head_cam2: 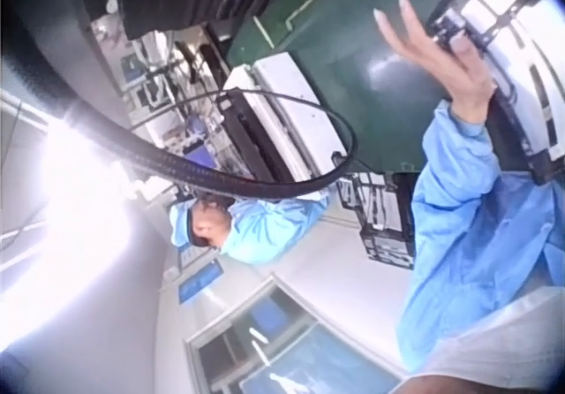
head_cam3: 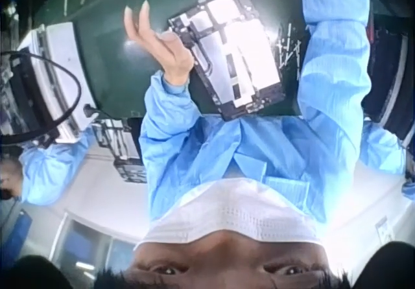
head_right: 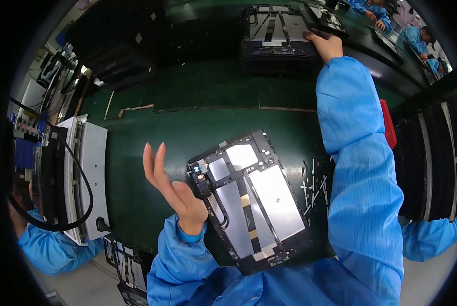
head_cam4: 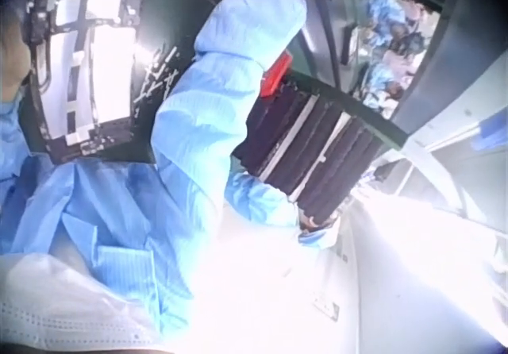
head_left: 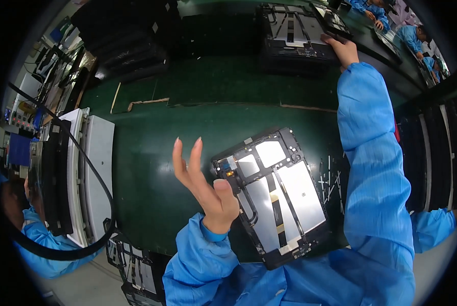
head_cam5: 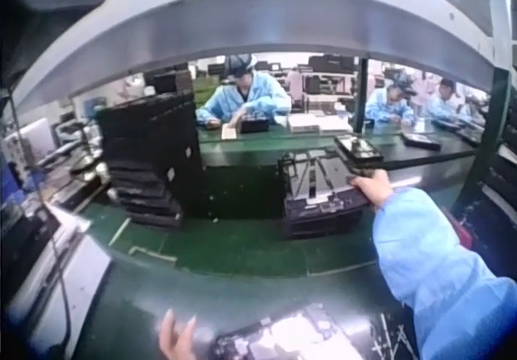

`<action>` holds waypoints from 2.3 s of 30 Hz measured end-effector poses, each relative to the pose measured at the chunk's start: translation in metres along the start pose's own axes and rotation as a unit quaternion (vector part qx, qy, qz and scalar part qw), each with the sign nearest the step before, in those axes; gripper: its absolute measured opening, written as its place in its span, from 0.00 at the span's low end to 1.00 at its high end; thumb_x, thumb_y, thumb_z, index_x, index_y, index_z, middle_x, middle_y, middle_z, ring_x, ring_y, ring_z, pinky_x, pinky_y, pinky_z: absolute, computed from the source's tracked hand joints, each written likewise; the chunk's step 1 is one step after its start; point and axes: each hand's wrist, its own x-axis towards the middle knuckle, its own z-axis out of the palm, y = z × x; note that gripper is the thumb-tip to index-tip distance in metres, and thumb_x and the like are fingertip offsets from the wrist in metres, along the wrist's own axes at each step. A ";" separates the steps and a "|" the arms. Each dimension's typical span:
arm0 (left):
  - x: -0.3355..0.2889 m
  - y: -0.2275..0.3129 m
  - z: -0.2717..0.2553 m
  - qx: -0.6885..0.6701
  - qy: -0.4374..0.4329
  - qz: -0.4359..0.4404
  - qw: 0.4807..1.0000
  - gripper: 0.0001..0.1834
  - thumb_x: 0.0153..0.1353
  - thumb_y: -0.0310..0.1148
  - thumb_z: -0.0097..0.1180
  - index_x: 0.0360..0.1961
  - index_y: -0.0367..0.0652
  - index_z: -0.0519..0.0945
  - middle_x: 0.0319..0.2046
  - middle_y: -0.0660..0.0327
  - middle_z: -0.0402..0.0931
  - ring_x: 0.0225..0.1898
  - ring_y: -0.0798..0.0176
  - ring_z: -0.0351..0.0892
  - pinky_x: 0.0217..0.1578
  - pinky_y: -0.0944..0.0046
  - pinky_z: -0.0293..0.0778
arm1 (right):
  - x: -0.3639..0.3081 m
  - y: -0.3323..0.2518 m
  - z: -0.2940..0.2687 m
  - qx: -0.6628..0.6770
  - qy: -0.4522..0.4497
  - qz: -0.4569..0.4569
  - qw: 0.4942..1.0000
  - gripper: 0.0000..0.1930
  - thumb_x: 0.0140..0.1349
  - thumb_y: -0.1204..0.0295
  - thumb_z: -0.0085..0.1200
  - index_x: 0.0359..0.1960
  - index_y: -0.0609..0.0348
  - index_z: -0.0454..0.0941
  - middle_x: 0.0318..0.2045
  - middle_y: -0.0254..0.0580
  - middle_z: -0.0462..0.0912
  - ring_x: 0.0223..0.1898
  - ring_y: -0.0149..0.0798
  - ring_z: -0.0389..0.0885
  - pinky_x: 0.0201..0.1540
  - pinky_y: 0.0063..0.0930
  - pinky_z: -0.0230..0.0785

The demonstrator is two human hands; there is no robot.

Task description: The person installs ribbon cables and internal components into a tablet chassis, using tweezers and a stylus tool to manipulate the small parts.

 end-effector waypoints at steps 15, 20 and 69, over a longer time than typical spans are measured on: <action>-0.006 0.008 -0.009 -0.030 0.004 -0.003 1.000 0.26 0.68 0.45 0.32 0.50 0.35 0.73 0.57 0.46 0.59 0.57 0.48 0.62 0.57 0.52 0.58 | -0.237 -0.058 -0.078 -0.304 -0.228 -0.056 0.923 0.14 0.57 0.64 0.57 0.23 0.64 0.78 0.15 0.41 0.73 0.18 0.34 0.72 0.23 0.30 0.63; -0.015 0.031 -0.011 -0.065 -0.009 -0.052 0.996 0.21 0.66 0.41 0.40 0.47 0.33 0.75 0.56 0.48 0.60 0.55 0.50 0.63 0.56 0.52 0.59 | -0.315 -0.045 -0.073 -0.439 -0.253 0.031 0.861 0.19 0.53 0.57 0.55 0.19 0.63 0.78 0.16 0.53 0.77 0.21 0.53 0.79 0.26 0.43 0.71; -0.135 0.086 -0.107 -0.599 -0.328 -0.501 0.532 0.26 0.67 0.47 0.42 0.36 0.30 0.79 0.25 0.57 0.75 0.26 0.70 0.72 0.27 0.72 0.64 | -0.397 -0.100 -0.034 0.074 -0.431 0.012 0.899 0.08 0.47 0.83 0.61 0.30 0.65 0.80 0.27 0.43 0.78 0.27 0.38 0.79 0.29 0.27 0.71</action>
